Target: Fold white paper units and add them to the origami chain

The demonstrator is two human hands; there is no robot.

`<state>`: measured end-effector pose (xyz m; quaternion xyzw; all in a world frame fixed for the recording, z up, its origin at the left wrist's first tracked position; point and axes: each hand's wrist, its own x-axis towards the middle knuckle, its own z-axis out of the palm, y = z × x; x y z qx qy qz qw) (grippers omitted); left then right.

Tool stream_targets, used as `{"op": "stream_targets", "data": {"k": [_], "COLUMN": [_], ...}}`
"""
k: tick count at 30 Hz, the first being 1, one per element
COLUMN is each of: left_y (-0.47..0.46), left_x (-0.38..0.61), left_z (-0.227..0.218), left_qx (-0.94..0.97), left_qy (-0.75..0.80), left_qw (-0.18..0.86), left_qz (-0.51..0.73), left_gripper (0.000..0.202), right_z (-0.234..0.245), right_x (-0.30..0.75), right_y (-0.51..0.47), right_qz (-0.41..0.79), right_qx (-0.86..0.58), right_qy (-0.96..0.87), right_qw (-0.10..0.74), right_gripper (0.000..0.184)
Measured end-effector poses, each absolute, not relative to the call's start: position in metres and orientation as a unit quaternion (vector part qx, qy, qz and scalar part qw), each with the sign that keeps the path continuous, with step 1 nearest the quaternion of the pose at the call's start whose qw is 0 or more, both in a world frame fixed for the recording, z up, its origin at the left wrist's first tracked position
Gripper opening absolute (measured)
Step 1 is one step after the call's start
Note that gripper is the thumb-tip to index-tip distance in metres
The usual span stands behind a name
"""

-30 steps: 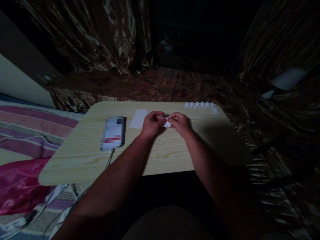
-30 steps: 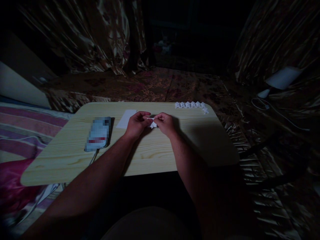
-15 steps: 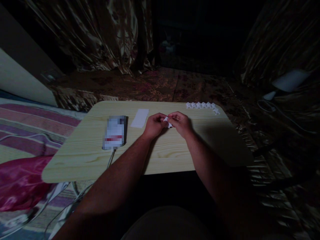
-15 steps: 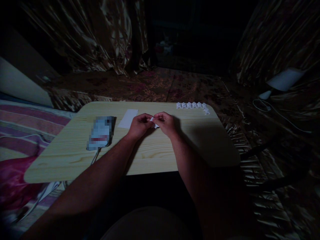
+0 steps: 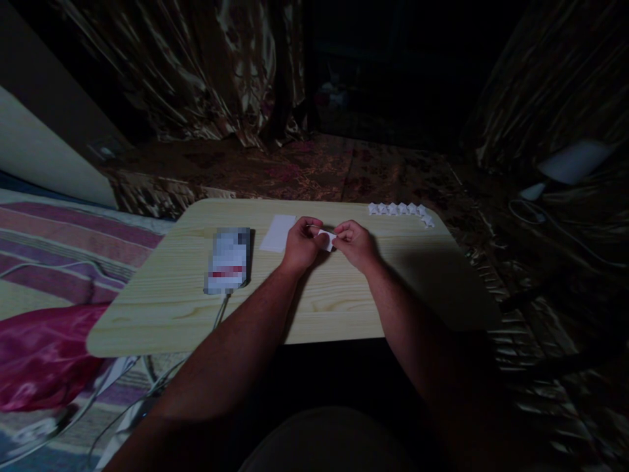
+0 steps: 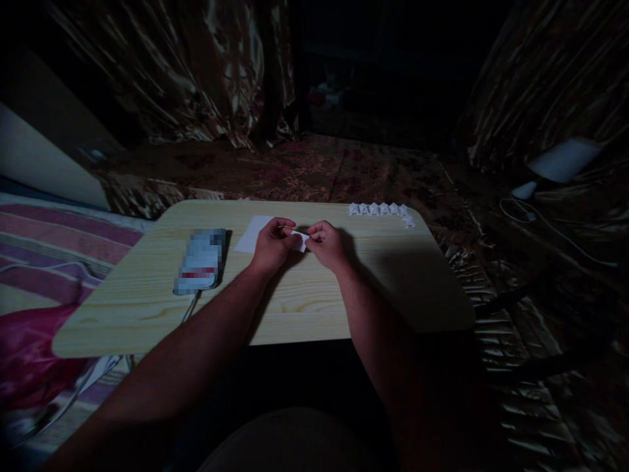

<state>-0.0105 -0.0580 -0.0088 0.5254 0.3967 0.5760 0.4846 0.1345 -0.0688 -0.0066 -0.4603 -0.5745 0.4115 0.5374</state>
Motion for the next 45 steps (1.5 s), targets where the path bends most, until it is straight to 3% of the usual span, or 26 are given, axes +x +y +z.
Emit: {"op": "stream_targets", "data": {"k": [10, 18, 32, 45], "left_y": [-0.058, -0.059, -0.058, -0.063], "left_x": [-0.01, -0.014, -0.016, -0.013], "left_z": [-0.008, -0.01, -0.01, -0.003], "left_qx": [0.52, 0.6, 0.602, 0.613], "left_qy": [0.421, 0.465, 0.45, 0.444], "left_qw": [0.495, 0.446, 0.454, 0.429], "left_qz": [0.555, 0.475, 0.479, 0.493], "left_gripper": [0.031, 0.023, 0.025, 0.025], "right_z": [-0.01, -0.009, -0.008, -0.013], "right_x": [0.135, 0.136, 0.135, 0.135], "right_y": [-0.065, -0.065, -0.069, -0.066], "right_qz": [0.399, 0.385, 0.384, 0.364], "right_qx": [-0.471, -0.472, -0.458, -0.472], "right_qy": [-0.557, -0.556, -0.571, -0.572], "right_qw": [0.555, 0.565, 0.563, 0.563], "right_gripper": [0.023, 0.016, 0.023, 0.015]}}
